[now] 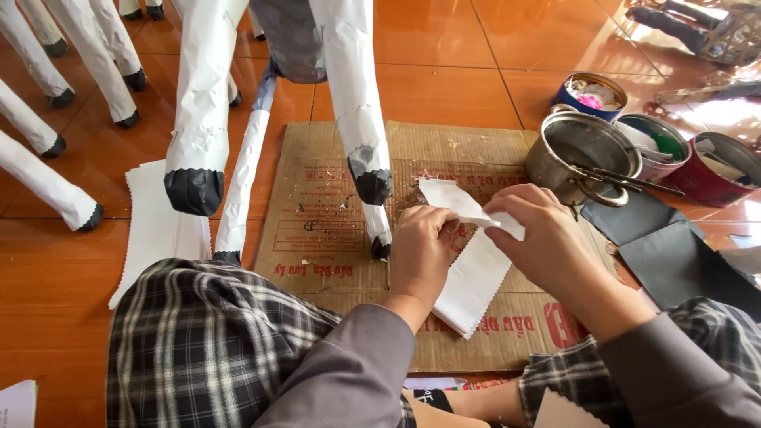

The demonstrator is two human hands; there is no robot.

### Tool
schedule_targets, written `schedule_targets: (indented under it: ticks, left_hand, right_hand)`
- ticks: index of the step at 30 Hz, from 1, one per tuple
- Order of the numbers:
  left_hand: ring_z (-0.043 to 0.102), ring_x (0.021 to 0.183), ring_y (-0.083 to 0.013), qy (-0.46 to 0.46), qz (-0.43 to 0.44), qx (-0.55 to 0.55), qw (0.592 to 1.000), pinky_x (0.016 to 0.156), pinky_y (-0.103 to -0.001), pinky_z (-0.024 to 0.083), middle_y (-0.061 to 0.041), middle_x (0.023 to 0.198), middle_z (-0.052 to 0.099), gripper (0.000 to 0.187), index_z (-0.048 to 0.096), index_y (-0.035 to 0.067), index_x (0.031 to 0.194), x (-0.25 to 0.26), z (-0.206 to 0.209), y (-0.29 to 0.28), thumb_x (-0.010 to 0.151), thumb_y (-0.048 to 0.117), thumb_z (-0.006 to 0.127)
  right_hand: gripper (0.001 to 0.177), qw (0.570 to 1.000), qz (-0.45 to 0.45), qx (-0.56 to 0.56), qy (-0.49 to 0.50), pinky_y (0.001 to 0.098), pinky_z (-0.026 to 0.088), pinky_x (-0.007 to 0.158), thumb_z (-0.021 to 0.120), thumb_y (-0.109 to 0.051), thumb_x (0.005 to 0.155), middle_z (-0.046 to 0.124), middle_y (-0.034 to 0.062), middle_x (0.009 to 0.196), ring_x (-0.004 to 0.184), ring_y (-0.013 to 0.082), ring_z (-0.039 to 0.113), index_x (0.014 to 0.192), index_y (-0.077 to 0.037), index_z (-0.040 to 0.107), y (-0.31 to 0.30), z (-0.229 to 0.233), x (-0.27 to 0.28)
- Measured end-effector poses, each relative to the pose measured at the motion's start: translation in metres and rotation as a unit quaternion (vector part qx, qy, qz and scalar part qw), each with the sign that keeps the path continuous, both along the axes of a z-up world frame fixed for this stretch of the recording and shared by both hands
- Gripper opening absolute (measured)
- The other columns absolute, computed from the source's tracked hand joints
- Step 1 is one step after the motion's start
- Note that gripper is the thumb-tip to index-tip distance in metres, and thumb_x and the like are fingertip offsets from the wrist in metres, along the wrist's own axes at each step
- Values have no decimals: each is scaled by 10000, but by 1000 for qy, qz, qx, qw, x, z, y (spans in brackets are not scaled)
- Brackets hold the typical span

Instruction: Applying adhesive-coated paper strips to a bamboo frame to create a paper mache figure.

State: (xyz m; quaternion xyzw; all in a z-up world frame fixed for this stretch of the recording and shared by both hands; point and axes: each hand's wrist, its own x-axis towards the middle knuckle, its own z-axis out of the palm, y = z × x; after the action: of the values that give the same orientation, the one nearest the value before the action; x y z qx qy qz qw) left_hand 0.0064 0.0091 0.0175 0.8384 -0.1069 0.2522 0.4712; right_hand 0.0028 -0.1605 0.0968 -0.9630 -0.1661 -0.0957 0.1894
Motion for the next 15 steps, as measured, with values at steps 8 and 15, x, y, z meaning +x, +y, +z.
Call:
schedule_targets:
  ticks: [8,15]
  left_hand:
    - [679,911,-259,55,-2,-11,998,846,-359,538,-37,787,692,69,704,182,894,-5,9,-1,922,212,649]
    - [678,944,-229,95,-21,30,995,821,-351,544,-25,822,693,84,705,183,933,-9,21,-4,907,253,665]
  right_hand:
    - [392,998,30,-37,-43,440,409,1016,722,-279,786,585,-10,1201,1245,225,522,1162,-217,629,14,2,-4]
    - [110,983,39,-36,-178,387,429,960,694,-198,767,617,-35,1097,1150,183,581,865,-195,642,12,-15,4]
